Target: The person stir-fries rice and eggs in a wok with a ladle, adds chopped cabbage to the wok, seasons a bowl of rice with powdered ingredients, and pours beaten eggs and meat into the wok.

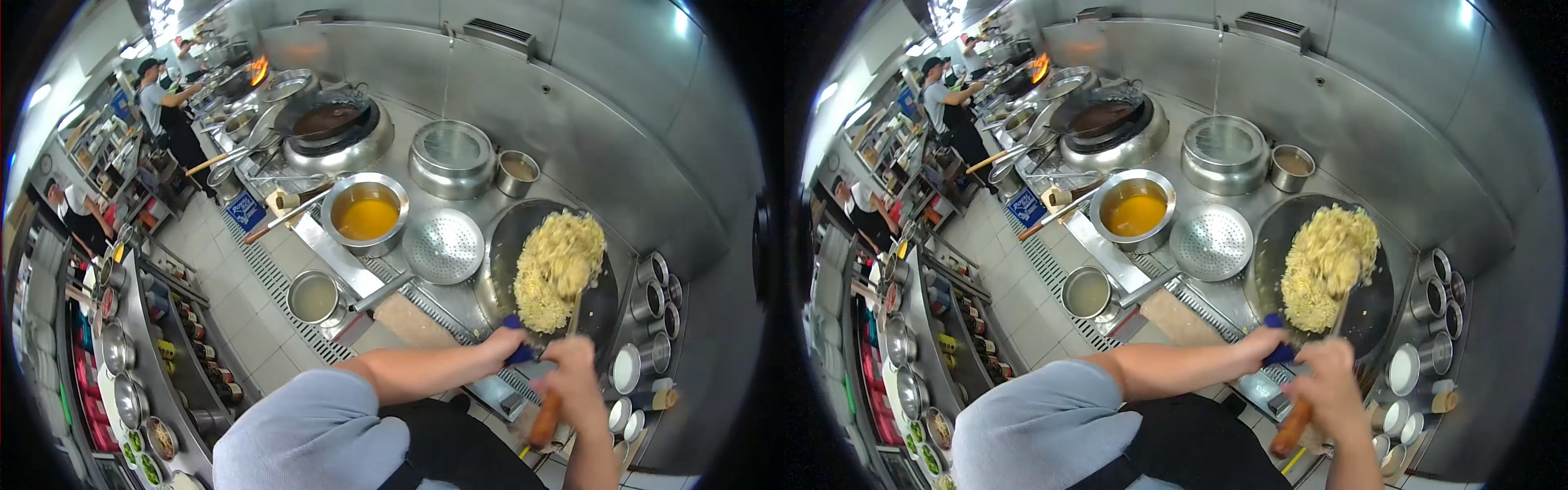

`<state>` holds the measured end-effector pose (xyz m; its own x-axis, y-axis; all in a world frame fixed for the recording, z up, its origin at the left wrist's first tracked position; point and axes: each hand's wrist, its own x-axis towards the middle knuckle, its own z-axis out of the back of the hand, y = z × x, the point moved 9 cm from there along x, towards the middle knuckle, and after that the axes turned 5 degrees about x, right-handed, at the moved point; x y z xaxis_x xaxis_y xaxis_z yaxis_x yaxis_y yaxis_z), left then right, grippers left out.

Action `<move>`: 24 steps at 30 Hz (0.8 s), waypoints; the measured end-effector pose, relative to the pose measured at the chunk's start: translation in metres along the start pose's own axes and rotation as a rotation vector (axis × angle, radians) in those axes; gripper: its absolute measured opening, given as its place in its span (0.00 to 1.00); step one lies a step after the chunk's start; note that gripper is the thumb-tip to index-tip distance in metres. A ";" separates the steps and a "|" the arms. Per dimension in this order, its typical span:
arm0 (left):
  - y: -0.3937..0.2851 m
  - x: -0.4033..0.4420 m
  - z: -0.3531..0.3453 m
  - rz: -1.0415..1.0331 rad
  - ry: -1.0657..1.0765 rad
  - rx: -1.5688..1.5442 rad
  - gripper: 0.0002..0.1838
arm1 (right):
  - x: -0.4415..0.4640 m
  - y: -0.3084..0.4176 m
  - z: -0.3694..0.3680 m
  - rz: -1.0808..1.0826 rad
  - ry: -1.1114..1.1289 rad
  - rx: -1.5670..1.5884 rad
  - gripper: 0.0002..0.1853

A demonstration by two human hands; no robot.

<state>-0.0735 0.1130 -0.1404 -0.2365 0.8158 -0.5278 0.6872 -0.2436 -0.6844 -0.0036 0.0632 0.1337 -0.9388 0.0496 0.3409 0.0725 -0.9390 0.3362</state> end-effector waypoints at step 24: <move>0.021 0.076 -0.005 0.421 0.010 0.028 0.11 | -0.231 -0.151 -0.012 -1.302 0.061 -0.258 0.27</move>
<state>-0.0737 0.1725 -0.1919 0.0677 0.6473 -0.7593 0.7035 -0.5706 -0.4237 0.1982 0.1891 -0.0059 -0.2875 0.9470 -0.1431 -0.9443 -0.2554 0.2075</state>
